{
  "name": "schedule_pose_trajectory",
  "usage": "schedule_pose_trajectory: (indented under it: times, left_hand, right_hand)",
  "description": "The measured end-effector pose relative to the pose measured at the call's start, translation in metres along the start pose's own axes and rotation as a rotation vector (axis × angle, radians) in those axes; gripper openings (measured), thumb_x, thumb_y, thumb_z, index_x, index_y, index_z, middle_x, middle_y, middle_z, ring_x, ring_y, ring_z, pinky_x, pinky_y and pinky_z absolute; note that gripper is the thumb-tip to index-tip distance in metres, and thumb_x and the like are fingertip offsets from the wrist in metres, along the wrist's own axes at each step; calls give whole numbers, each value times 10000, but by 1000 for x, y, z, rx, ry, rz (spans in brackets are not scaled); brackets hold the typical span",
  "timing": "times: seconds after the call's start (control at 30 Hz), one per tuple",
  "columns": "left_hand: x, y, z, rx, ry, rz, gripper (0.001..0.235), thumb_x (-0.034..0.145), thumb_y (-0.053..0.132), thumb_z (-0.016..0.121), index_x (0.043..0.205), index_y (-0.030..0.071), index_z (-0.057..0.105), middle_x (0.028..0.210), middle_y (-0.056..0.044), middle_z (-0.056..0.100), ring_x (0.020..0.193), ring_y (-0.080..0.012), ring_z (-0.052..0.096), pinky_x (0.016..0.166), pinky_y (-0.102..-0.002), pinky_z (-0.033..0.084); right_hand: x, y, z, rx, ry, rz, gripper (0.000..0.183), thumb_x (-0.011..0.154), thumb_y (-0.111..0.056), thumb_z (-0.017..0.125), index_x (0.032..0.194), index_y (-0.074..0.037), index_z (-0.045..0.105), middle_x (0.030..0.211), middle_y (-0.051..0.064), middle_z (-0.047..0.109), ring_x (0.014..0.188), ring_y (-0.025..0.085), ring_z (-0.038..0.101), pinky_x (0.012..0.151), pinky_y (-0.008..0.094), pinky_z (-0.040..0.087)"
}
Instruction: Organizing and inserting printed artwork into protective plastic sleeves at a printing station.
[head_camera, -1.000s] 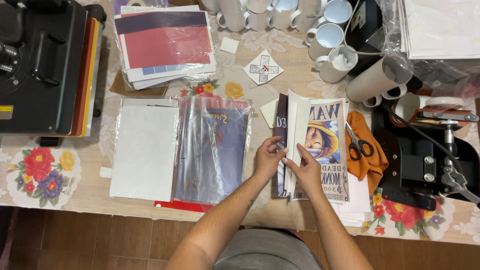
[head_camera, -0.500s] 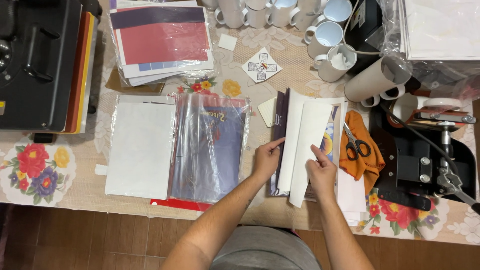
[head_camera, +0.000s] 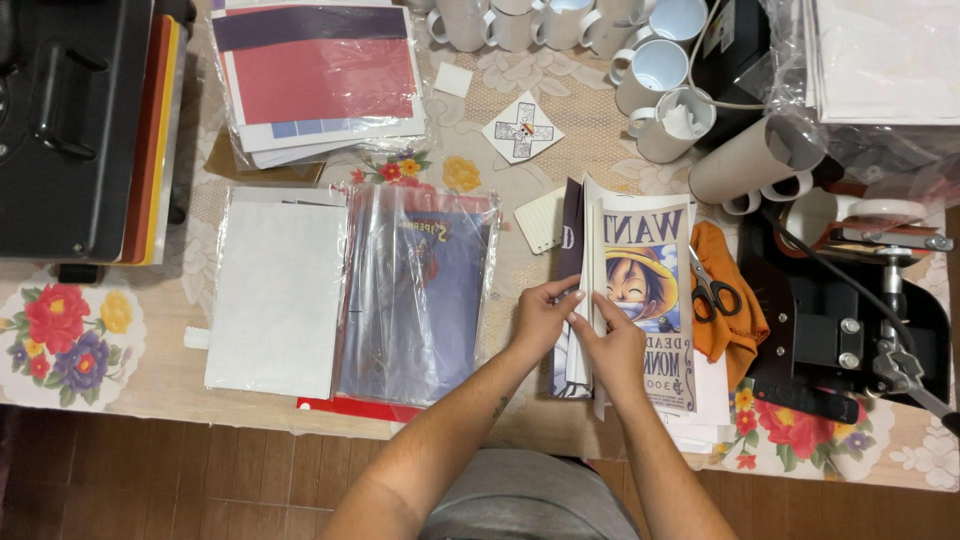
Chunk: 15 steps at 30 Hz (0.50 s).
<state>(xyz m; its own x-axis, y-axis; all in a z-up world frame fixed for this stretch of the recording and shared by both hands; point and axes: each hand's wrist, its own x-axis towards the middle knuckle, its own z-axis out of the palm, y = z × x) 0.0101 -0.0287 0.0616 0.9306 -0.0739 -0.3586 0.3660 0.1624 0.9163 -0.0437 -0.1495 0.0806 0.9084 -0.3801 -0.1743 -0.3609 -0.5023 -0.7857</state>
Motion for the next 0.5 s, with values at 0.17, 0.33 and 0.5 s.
schedule_pose_trajectory:
  times: [0.17,0.33,0.5]
  left_hand:
    - [6,-9,1,-19,36,-12,378,817,75,811,1190,64,752,959,-172,760,838,-49,585,675,-218,556]
    - [10,-14,-1,-48,48,-43,363,822,57,797,1182,62,756,966,-143,765,843,-47,581,696,-226,556]
    - [11,-13,-3,-83,63,-57,373,820,56,792,1191,52,748,936,-101,761,812,-34,572,679,-186,543]
  right_hand:
    - [3,13,-3,285,-23,58,603,746,-171,872,1314,-116,676,1288,206,660,1257,289,566,1022,393,492]
    - [1,14,-21,394,50,145,499,877,71,622,1372,21,594,1353,362,549,1244,355,544,1006,477,479]
    - [4,-5,-52,488,176,246,573,832,126,537,1402,61,532,1375,414,476,1287,474,494,1011,536,449]
